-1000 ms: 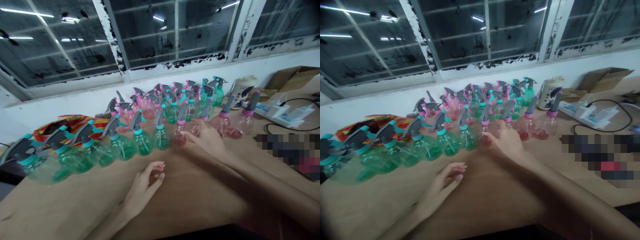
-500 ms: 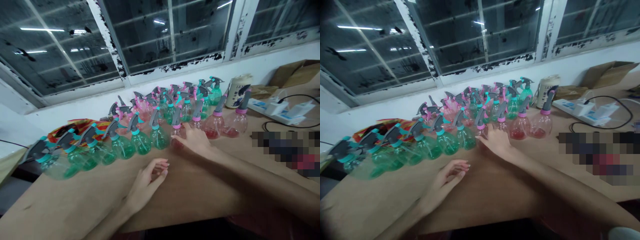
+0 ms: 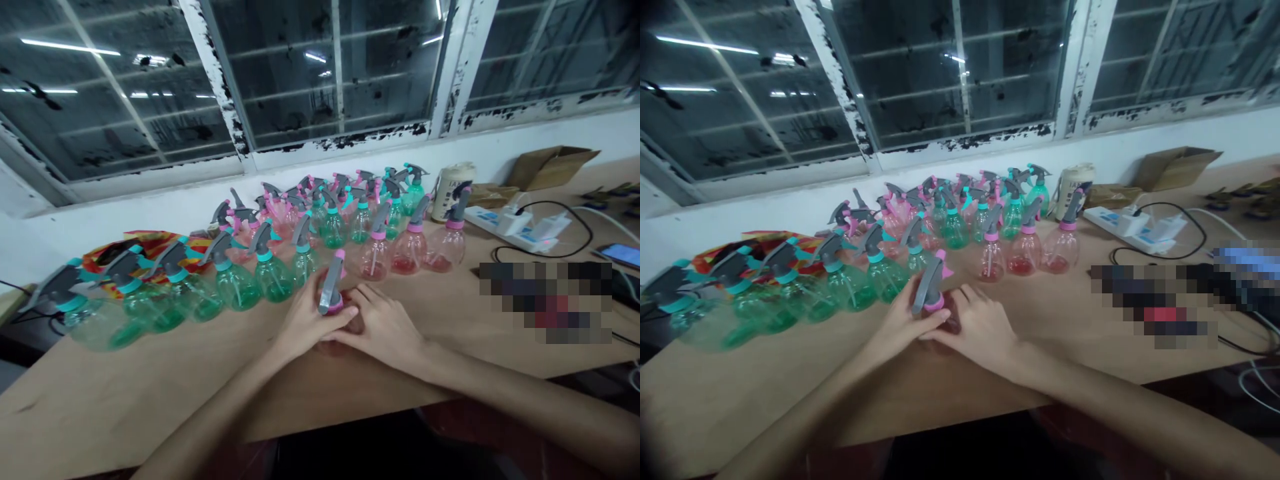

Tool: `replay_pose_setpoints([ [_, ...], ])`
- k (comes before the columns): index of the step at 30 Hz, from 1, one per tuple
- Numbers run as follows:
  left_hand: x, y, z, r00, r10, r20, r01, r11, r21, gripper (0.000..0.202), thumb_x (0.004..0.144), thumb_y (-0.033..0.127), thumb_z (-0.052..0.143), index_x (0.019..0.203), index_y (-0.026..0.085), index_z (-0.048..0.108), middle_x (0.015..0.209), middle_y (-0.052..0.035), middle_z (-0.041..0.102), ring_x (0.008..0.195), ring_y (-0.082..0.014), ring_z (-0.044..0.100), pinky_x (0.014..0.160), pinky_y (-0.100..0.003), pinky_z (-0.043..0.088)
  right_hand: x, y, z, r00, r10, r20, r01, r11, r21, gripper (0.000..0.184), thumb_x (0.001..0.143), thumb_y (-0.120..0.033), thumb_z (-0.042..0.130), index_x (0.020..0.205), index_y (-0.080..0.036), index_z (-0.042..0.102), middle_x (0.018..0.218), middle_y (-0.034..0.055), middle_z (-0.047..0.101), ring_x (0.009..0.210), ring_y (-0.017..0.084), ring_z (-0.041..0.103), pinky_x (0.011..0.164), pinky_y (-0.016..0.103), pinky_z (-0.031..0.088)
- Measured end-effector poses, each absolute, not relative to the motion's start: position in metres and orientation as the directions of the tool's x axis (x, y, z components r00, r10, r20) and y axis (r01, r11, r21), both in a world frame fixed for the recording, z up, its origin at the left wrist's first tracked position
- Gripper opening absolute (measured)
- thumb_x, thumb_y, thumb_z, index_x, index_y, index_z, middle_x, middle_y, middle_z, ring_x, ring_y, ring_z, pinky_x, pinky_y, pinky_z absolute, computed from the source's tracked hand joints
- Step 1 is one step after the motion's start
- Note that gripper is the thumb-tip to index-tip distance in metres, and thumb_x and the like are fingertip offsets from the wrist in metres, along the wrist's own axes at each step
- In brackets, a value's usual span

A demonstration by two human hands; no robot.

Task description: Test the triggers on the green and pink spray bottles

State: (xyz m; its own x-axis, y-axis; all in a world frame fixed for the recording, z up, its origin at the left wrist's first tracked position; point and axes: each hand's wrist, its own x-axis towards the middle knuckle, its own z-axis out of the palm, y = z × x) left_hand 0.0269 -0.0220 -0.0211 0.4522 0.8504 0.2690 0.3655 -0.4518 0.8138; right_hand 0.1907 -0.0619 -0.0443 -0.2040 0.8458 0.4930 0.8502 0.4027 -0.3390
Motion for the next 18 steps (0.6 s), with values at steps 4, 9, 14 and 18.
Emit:
replay_pose_setpoints([
  [4,0.032,-0.029,-0.015,0.478,0.834,0.278,0.312,-0.456,0.833,0.058,0.075,0.034,0.070,0.127,0.023,0.047,0.127,-0.0102,0.058,0.114,-0.0293,0.056,0.097,-0.048,0.045,0.178,-0.069,-0.045,-0.219,0.826,0.520,0.827,0.440,-0.351,0.057,0.073,-0.072,0.052,0.093,-0.019,0.059,0.090,0.0082,0.064,0.093,0.027,0.059,0.069,0.036,0.051],
  [9,0.029,-0.030,-0.013,0.487,0.806,0.338,0.193,-0.476,0.858,0.041,0.082,0.024,0.060,0.122,0.023,0.052,0.127,-0.0067,0.058,0.117,-0.0228,0.055,0.103,-0.040,0.041,0.163,-0.067,-0.049,-0.219,0.820,0.528,0.794,0.465,-0.393,0.066,0.066,-0.074,0.058,0.097,-0.015,0.058,0.092,0.0109,0.064,0.093,0.027,0.058,0.079,0.039,0.050],
  [14,0.019,-0.021,-0.021,0.376,0.863,0.339,0.331,-0.466,0.820,0.028,0.080,0.020,0.052,0.108,0.023,0.060,0.097,-0.0033,0.067,0.086,-0.0204,0.063,0.083,-0.037,0.051,0.167,-0.058,-0.061,-0.318,0.816,0.483,0.693,0.548,-0.469,0.070,0.070,-0.070,0.058,0.106,-0.011,0.054,0.096,0.0131,0.063,0.091,0.027,0.059,0.081,0.043,0.049],
  [18,0.014,-0.012,-0.027,0.324,0.882,0.343,0.387,-0.454,0.802,0.021,0.075,0.020,0.052,0.094,0.022,0.062,0.087,-0.0021,0.067,0.078,-0.0210,0.062,0.076,-0.036,0.051,0.195,-0.046,-0.082,-0.423,0.796,0.434,0.639,0.601,-0.480,0.063,0.082,-0.060,0.052,0.125,-0.014,0.045,0.122,0.0157,0.058,0.114,0.027,0.052,0.097,0.048,0.042],
])
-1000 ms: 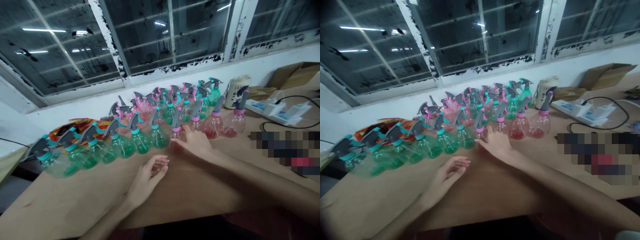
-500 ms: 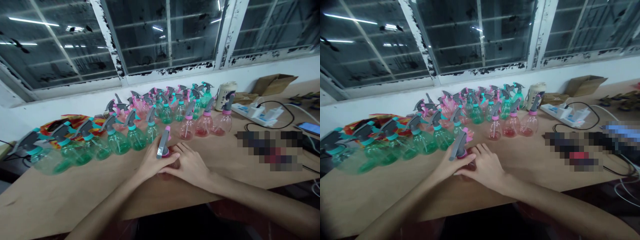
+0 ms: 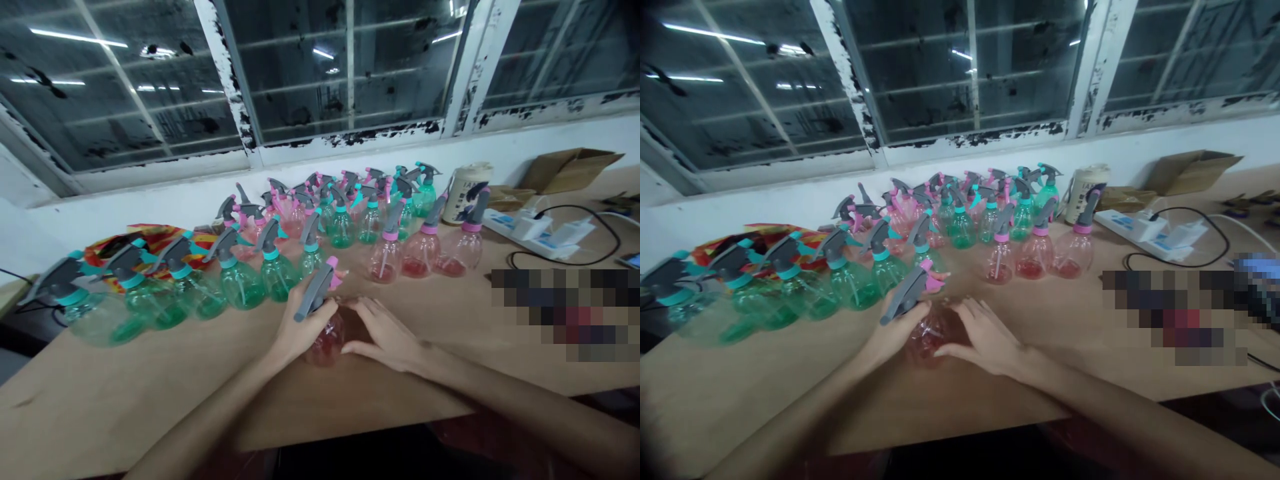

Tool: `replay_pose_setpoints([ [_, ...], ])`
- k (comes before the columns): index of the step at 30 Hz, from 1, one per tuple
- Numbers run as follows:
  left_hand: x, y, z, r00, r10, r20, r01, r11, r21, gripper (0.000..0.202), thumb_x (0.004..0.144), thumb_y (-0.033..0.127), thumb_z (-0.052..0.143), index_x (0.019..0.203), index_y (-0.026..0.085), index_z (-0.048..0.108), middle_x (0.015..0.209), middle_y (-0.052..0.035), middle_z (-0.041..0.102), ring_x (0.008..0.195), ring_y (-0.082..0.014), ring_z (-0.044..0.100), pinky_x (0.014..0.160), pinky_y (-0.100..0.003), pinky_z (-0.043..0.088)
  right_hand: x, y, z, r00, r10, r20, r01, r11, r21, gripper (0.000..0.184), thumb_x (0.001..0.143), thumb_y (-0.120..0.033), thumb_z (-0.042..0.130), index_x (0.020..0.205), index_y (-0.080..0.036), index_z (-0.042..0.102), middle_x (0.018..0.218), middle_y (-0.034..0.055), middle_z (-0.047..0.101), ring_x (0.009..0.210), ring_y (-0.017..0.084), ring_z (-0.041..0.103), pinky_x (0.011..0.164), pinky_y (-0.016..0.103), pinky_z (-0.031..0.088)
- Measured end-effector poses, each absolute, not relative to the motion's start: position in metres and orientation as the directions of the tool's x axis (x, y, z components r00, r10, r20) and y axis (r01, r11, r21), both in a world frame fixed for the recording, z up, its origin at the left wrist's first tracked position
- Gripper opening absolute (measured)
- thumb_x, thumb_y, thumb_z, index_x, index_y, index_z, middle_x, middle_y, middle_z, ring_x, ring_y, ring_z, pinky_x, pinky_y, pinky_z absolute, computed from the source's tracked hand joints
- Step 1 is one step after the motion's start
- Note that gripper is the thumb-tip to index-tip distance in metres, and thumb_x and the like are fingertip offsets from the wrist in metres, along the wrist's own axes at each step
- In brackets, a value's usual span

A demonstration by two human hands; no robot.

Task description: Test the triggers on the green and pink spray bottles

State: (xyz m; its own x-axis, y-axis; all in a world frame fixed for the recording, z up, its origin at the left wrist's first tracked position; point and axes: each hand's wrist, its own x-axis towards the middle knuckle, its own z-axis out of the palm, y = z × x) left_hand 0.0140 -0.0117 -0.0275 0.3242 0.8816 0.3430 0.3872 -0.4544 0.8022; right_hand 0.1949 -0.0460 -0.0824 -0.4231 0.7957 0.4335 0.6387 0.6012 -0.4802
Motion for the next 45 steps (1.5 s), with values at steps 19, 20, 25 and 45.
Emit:
replay_pose_setpoints([
  [19,0.034,0.016,-0.018,0.437,0.846,0.305,0.384,-0.482,0.787,0.019,0.073,0.021,0.048,0.086,0.024,0.060,0.076,0.0006,0.064,0.068,-0.0182,0.059,0.068,-0.032,0.049,0.237,-0.005,-0.121,-0.472,0.814,0.338,0.697,0.579,-0.422,0.058,0.086,-0.053,0.051,0.134,-0.021,0.047,0.139,0.0103,0.049,0.133,0.025,0.037,0.108,0.049,0.033],
  [20,0.034,0.016,-0.018,0.443,0.844,0.303,0.385,-0.484,0.785,0.018,0.072,0.021,0.048,0.086,0.024,0.060,0.075,0.0007,0.064,0.066,-0.0179,0.058,0.066,-0.032,0.049,0.237,-0.006,-0.121,-0.472,0.815,0.336,0.697,0.578,-0.423,0.058,0.086,-0.053,0.051,0.135,-0.022,0.047,0.139,0.0100,0.049,0.133,0.025,0.037,0.108,0.049,0.033],
  [25,0.033,0.016,-0.016,0.444,0.845,0.297,0.403,-0.485,0.776,0.017,0.072,0.023,0.048,0.084,0.024,0.060,0.071,0.0013,0.061,0.064,-0.0181,0.056,0.065,-0.033,0.048,0.237,-0.006,-0.120,-0.470,0.831,0.297,0.712,0.556,-0.429,0.061,0.086,-0.054,0.049,0.136,-0.019,0.045,0.141,0.0107,0.046,0.135,0.025,0.034,0.110,0.049,0.031],
  [45,0.031,0.015,-0.012,0.461,0.829,0.316,0.368,-0.503,0.782,0.014,0.073,0.023,0.050,0.083,0.023,0.060,0.073,0.0001,0.061,0.064,-0.0178,0.056,0.064,-0.033,0.050,0.240,-0.008,-0.115,-0.476,0.838,0.266,0.711,0.545,-0.444,0.063,0.086,-0.053,0.051,0.140,-0.023,0.039,0.143,0.0084,0.043,0.136,0.025,0.032,0.110,0.049,0.030],
])
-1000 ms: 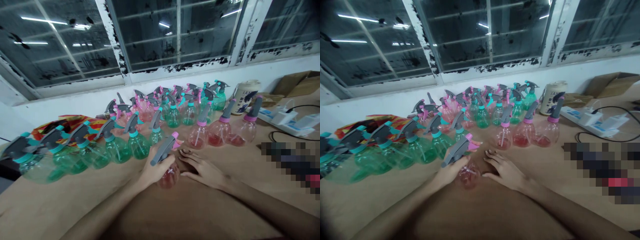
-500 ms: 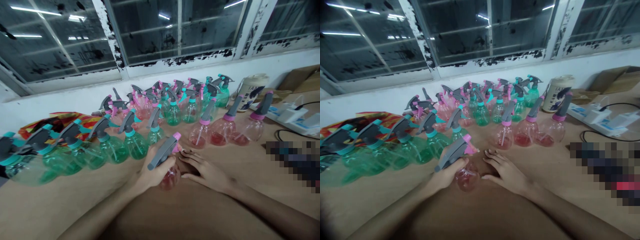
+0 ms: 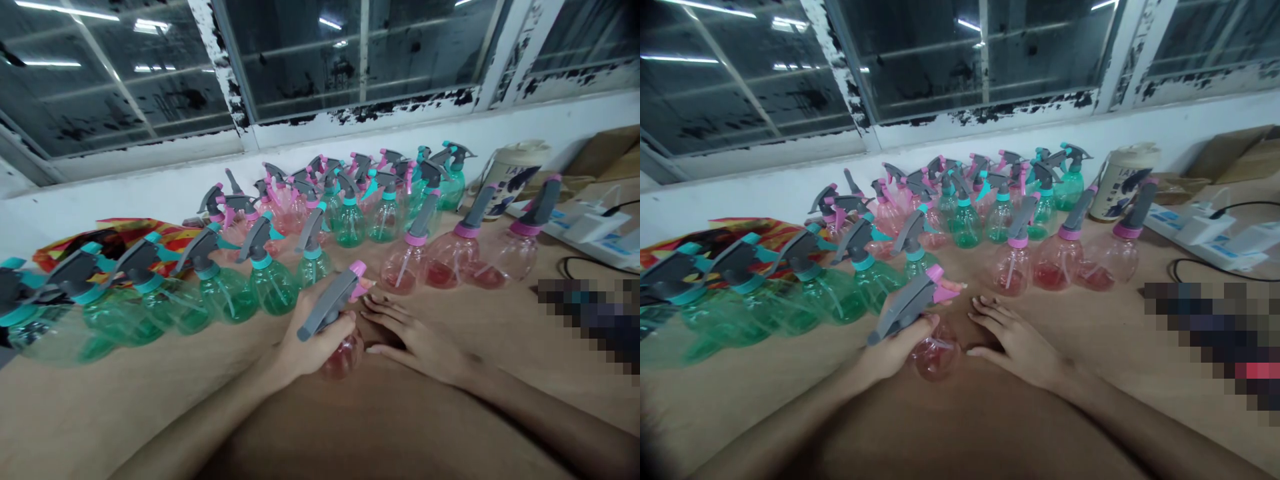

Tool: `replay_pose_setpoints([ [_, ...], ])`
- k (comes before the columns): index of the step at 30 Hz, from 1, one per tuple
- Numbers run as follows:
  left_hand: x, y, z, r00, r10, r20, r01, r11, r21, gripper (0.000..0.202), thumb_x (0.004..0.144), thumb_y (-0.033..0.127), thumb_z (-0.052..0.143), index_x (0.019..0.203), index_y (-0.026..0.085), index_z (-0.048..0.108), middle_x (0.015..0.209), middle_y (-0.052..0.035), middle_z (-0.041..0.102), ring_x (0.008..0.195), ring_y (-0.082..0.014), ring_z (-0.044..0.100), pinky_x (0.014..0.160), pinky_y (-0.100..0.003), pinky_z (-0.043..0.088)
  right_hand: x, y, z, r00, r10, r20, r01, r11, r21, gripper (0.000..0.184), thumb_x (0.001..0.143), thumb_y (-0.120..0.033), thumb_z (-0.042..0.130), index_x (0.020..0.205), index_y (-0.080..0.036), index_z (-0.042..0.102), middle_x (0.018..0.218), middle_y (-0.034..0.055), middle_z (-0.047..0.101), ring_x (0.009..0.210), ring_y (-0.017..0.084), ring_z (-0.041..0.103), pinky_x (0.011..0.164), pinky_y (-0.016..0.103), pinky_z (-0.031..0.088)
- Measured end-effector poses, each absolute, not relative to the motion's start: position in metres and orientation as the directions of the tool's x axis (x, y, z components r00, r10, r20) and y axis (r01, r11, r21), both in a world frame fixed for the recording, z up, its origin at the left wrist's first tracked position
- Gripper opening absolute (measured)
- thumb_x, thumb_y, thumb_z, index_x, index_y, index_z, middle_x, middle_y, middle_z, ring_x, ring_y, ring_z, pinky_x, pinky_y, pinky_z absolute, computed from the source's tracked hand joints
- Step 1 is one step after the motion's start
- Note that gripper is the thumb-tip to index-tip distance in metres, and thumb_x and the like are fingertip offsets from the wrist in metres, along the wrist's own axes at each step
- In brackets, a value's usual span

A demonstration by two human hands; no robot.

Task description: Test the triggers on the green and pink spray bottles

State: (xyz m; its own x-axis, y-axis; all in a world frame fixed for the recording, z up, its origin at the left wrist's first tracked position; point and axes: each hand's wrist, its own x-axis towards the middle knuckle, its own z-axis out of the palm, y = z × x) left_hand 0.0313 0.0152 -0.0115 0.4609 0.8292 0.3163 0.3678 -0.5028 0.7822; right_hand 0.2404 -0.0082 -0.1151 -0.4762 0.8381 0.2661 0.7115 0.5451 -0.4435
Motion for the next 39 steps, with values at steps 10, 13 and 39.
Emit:
replay_pose_setpoints([
  [10,0.0322,0.0116,-0.0073,0.498,0.804,0.325,0.319,-0.518,0.793,0.033,0.072,0.017,0.049,0.100,0.026,0.066,0.095,-0.0021,0.067,0.082,-0.0199,0.063,0.077,-0.032,0.051,0.2394,-0.0111,-0.1171,-0.496,0.824,0.273,0.732,0.566,-0.380,0.064,0.089,-0.049,0.049,0.144,-0.022,0.029,0.145,0.0087,0.040,0.137,0.024,0.029,0.110,0.049,0.029],
  [13,0.0322,0.0124,-0.0079,0.501,0.800,0.330,0.329,-0.529,0.782,0.032,0.072,0.017,0.049,0.099,0.025,0.065,0.091,-0.0021,0.066,0.079,-0.0194,0.061,0.076,-0.032,0.050,0.2400,-0.0109,-0.1214,-0.505,0.816,0.281,0.735,0.577,-0.356,0.064,0.089,-0.049,0.048,0.144,-0.021,0.029,0.146,0.0083,0.038,0.137,0.024,0.028,0.111,0.048,0.029],
  [39,0.0304,0.0155,-0.0122,0.467,0.795,0.388,0.323,-0.562,0.761,0.014,0.072,0.016,0.050,0.079,0.024,0.059,0.069,0.0021,0.058,0.060,-0.0150,0.053,0.061,-0.029,0.047,0.2394,-0.0126,-0.1135,-0.531,0.818,0.223,0.742,0.576,-0.345,0.071,0.088,-0.055,0.046,0.143,-0.016,0.028,0.148,0.0110,0.031,0.138,0.025,0.023,0.111,0.050,0.028],
])
